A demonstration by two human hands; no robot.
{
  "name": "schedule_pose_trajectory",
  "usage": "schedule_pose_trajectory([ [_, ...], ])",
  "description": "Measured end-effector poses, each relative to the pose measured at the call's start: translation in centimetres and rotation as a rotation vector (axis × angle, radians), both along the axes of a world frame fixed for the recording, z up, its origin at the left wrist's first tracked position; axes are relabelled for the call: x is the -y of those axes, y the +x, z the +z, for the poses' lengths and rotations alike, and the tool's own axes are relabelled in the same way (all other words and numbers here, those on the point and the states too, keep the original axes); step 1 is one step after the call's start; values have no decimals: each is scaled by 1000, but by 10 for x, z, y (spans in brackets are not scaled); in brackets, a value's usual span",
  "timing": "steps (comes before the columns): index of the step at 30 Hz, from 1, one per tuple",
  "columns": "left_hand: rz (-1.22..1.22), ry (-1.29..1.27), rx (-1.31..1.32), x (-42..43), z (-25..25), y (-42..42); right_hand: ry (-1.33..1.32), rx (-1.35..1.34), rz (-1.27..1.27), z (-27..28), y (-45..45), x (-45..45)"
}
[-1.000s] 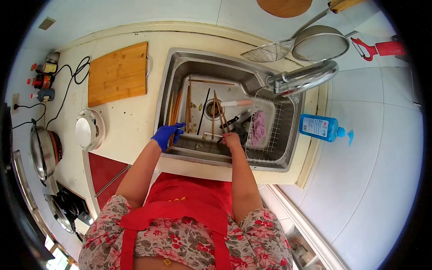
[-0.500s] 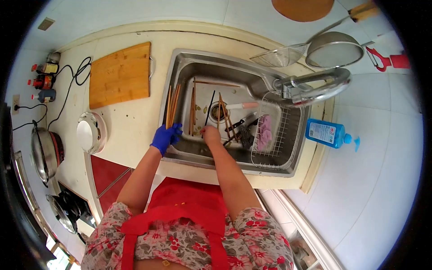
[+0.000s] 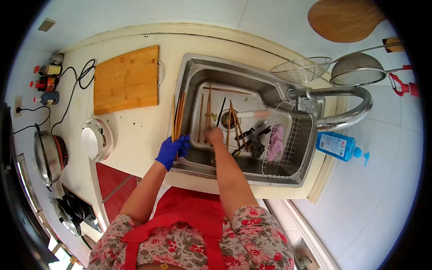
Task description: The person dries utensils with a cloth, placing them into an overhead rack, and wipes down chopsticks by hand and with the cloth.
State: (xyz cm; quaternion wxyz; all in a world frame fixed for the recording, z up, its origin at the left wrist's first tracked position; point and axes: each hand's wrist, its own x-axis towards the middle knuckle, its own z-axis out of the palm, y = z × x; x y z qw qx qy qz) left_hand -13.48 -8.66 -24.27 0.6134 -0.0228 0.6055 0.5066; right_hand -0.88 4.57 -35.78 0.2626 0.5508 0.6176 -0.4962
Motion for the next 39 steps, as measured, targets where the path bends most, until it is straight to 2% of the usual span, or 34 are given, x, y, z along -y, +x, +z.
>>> schedule_pose_trajectory([
  [1, 0, 2, 5, -1, -3, 1, 2, 5, 0, 1, 6, 0],
  [3, 8, 21, 0, -5, -4, 1, -228, -328, -687, 9, 20, 9],
  [4, 8, 25, 3, -8, -4, 2, -223, -326, -686, 14, 25, 12],
  [6, -77, -60, -22, -16, -3, 4, -476, -671, -813, 22, 37, 21],
  [7, -77, -58, -20, -22, -1, 6, -473, -670, -813, 43, 36, 25],
  [9, -194, -199, -195, -33, 3, 13, -555, -668, -834, 82, 31, 34],
  [10, -198, -197, -194, -34, 0, 14, -552, -668, -838, 87, 29, 40],
  [13, -276, -149, -218, -37, -12, 16, -576, -683, -772, 90, 29, 45],
  [16, -200, -60, -298, -36, -13, 12, -724, -724, -808, 66, 28, 36],
  [18, -26, 12, -287, -37, -4, 11, -287, -473, -628, 15, 23, 32],
  [19, -28, 12, -291, -37, 1, 11, -288, -478, -629, -5, 21, 33],
  [21, -59, -109, -307, -33, 7, 8, 279, -254, -87, -27, 8, 32],
  [22, -60, -111, -316, -29, 5, 8, 277, -262, -89, -29, 0, 32],
  [24, -87, -139, -263, -23, 4, 6, 231, -104, 17, -35, -13, 33],
  [25, -86, -139, -273, -22, 5, 5, 232, -114, 16, -46, -18, 36],
  [27, -91, -193, -244, -21, 9, 8, 509, -42, -7, -51, -27, 42],
  [28, -37, -168, -247, -21, 10, 11, 504, -39, -6, -50, -27, 41],
  [29, -41, -173, -238, -20, 8, 13, 365, -67, -49, -48, -25, 38],
  [30, -124, -240, -353, -21, 1, 13, 233, -95, -95, -38, -23, 33],
  [31, -210, -303, -469, -26, 2, 13, 236, -86, -100, -27, -19, 33],
  [33, -226, -298, -541, -34, 9, 17, -155, -429, -619, 1, -12, 36],
  [34, -231, -293, -624, -41, 13, 19, -147, -421, -625, 25, -6, 37],
  [36, -229, -248, -538, -49, 14, 24, -280, -621, -812, 74, 8, 50],
  [37, -219, -211, -461, -53, 14, 27, -275, -614, -821, 87, 15, 58],
  [39, -280, -256, -455, -59, 14, 35, -246, -796, -795, 104, 29, 71],
])
